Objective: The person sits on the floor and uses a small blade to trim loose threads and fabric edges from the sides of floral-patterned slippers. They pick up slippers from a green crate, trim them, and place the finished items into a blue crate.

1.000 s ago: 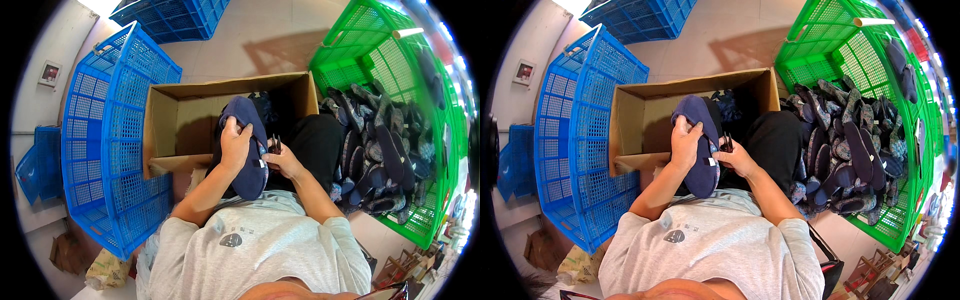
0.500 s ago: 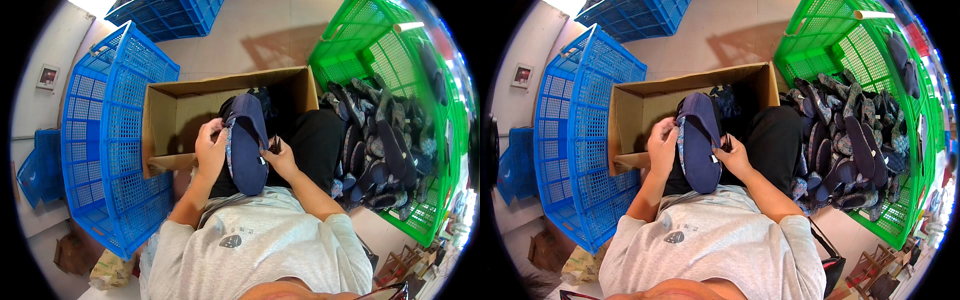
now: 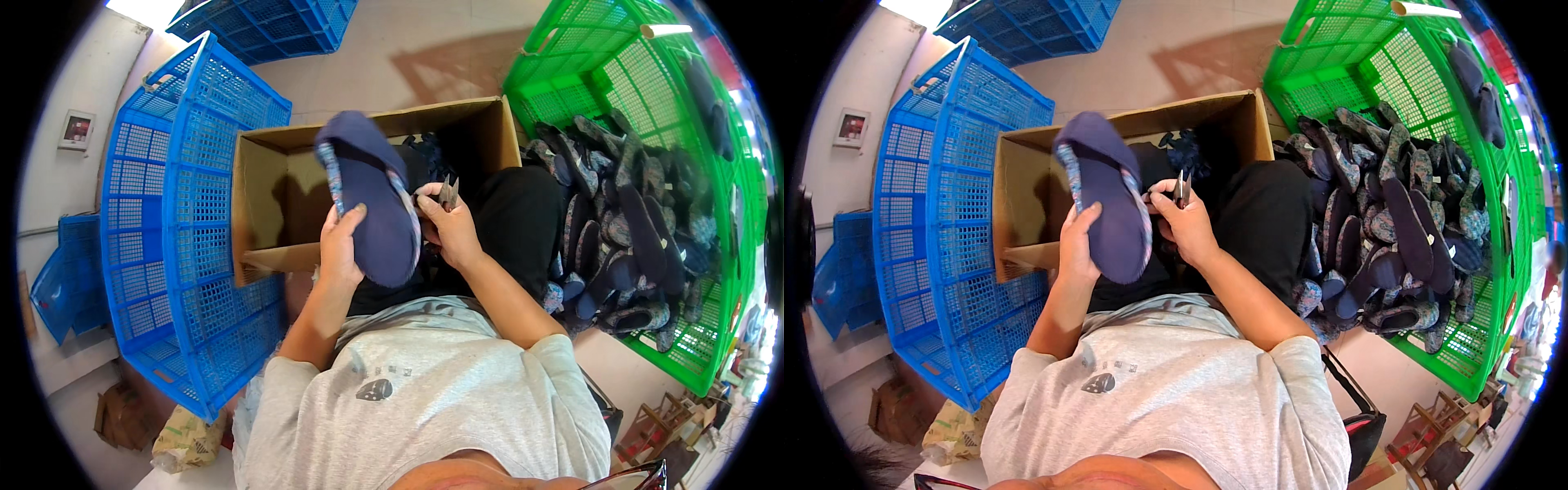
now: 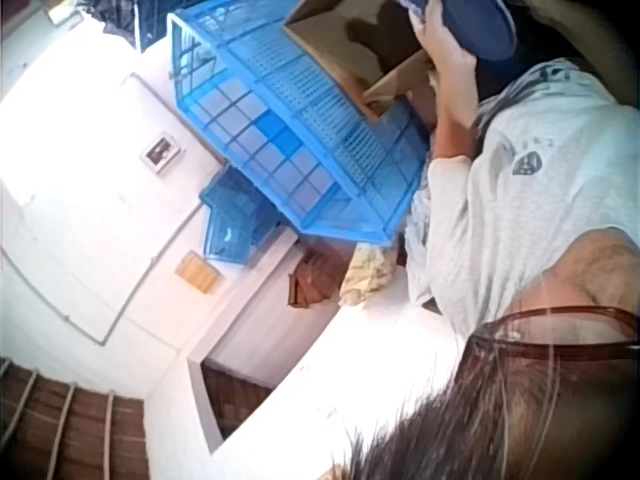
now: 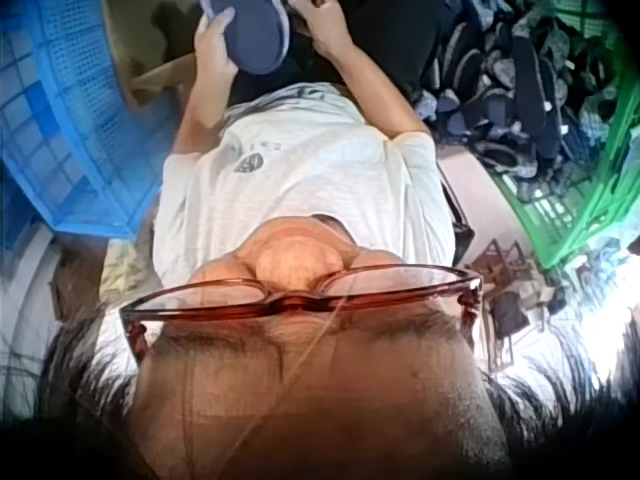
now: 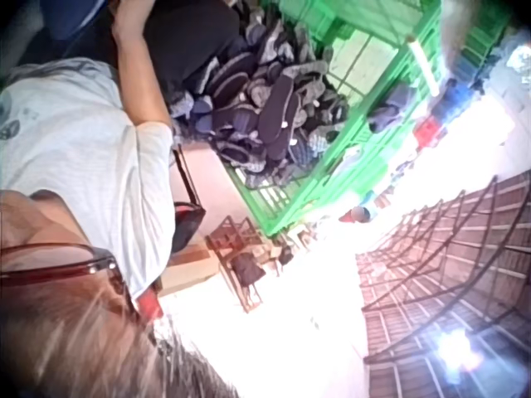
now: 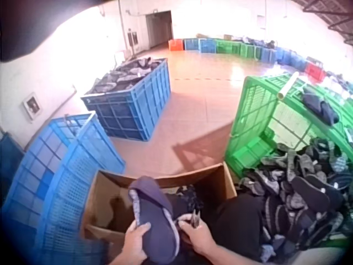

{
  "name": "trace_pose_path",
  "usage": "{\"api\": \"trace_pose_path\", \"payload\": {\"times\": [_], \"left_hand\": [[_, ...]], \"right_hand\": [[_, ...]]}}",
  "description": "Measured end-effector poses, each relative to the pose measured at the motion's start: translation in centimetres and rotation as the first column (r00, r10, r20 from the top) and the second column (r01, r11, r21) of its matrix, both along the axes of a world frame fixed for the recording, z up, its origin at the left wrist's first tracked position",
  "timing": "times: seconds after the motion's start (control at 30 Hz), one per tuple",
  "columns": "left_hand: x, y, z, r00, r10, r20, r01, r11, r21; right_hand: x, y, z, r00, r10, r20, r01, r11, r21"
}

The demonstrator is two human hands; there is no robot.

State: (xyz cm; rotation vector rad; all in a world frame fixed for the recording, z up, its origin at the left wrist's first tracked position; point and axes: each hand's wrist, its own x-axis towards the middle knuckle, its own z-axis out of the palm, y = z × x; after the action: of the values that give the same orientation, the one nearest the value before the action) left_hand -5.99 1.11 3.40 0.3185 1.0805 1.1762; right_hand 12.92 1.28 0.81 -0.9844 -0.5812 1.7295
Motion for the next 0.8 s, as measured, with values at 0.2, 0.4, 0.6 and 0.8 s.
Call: {"api": "trace_pose_path", "payload": {"times": [0.2, 0.4, 0.6, 0.8], "left_hand": [[-1.8, 1.9, -1.5, 0.972, 0.142, 0.187, -0.117, 0.983, -0.140], [-1.6, 2.0, -1.7, 0.969, 0.217, 0.119, -0.191, 0.962, -0.196], [-1.5, 2.0, -2.3, 0.968, 0.250, 0.031, -0.243, 0.958, -0.149], [-0.2, 1.8, -0.2, 0.950, 0.291, -0.114, -0.293, 0.956, -0.002]], "right_hand": [[0.3, -1.7, -0.7, 0.985, 0.174, 0.010, -0.175, 0.984, 0.019], [0.8, -2.1, 0.1, 0.925, 0.245, 0.290, -0.298, 0.942, 0.156], [0.7, -2.2, -0.5, 0.903, 0.144, 0.404, -0.258, 0.935, 0.243], [0.4, -2.2, -0.3, 0.941, 0.134, 0.310, -0.226, 0.932, 0.282]]}}
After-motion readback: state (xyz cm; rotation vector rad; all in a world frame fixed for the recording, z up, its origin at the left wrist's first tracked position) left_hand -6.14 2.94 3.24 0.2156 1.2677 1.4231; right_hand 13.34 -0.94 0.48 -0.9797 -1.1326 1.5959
